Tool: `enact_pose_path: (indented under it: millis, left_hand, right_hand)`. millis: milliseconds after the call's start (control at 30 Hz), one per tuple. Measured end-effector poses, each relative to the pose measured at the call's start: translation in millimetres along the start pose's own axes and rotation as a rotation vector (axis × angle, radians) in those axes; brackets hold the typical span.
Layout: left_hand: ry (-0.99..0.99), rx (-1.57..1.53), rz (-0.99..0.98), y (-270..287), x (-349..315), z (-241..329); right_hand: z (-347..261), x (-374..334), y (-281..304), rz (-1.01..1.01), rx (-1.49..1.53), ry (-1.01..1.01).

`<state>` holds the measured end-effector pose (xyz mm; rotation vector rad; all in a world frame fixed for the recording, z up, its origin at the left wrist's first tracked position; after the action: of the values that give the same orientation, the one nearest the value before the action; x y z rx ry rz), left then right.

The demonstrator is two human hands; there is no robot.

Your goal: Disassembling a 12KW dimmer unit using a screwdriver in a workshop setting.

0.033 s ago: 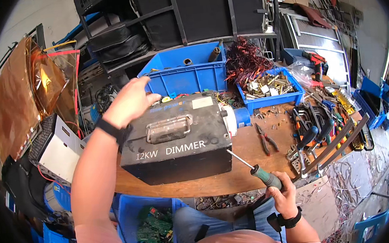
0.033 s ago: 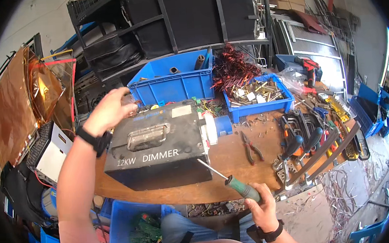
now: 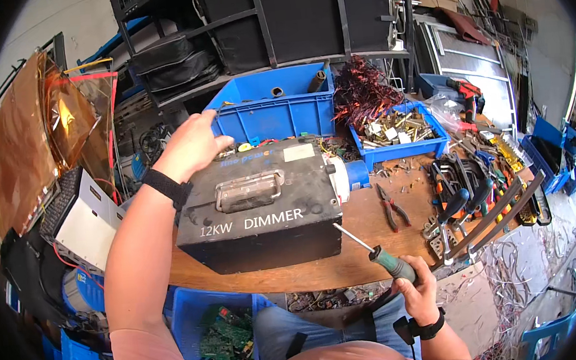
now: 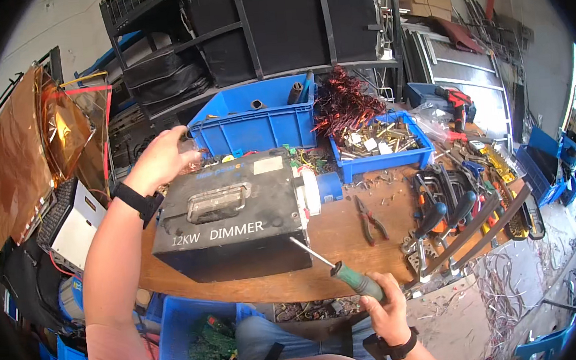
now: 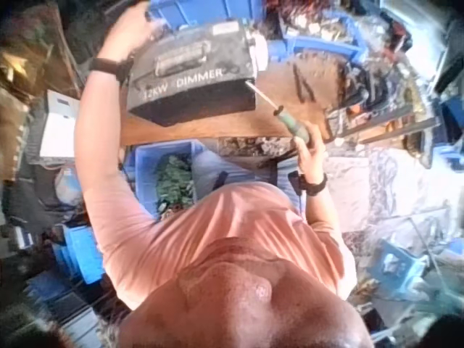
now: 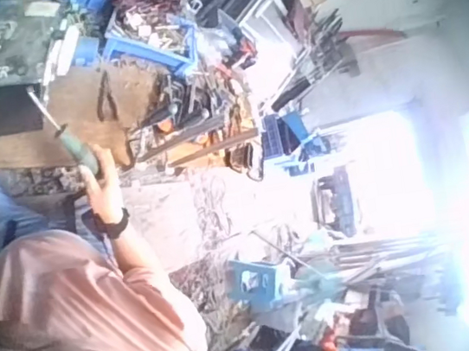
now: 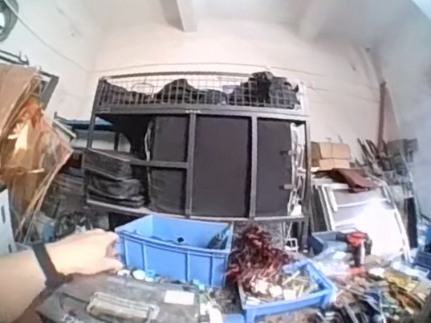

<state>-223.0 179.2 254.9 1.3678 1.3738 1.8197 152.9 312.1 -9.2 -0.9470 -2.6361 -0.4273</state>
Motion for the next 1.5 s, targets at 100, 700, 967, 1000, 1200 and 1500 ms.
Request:
enact_pose_path:
  millis: [100,700,967,1000,1200,1500]
  left_hand:
    - [0.132,-0.173,0.011,-8,-11,-5]
    - [0.707,-0.05,0.457,-182,-287,-121]
    - [0.685,-0.086,0.411,-208,-278,-117]
    - [0.681,-0.083,0.401,-208,-276,-116]
    - [0.69,-0.032,0.368,-207,-277,-118]
    - [0.708,-0.084,0.349,-210,-277,-122]
  right_hand:
    - [-12,-4,3,0.013,-0.006,-0.017]
    - [-175,123,-26,-0.112,-0.217,0.198]
    - [-260,252,-141,-0.348,-0.638,0.531]
    - [-263,265,-154,-0.376,-0.676,0.496]
    - [-254,329,-226,-0.416,-0.891,0.523]
    - [-225,371,-268,-0.413,-0.994,0.444]
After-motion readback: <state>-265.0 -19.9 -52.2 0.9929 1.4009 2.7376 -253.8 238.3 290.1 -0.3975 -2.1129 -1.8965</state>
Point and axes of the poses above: each hand's wrist, its own x-axis towards the middle knuckle, its own y-axis out of the back of the hand, z = x × y, the point moved 4 cm from there along x, towards the middle knuckle, and after that the axes turned 11 degrees about -z, right-handed, at the moved point
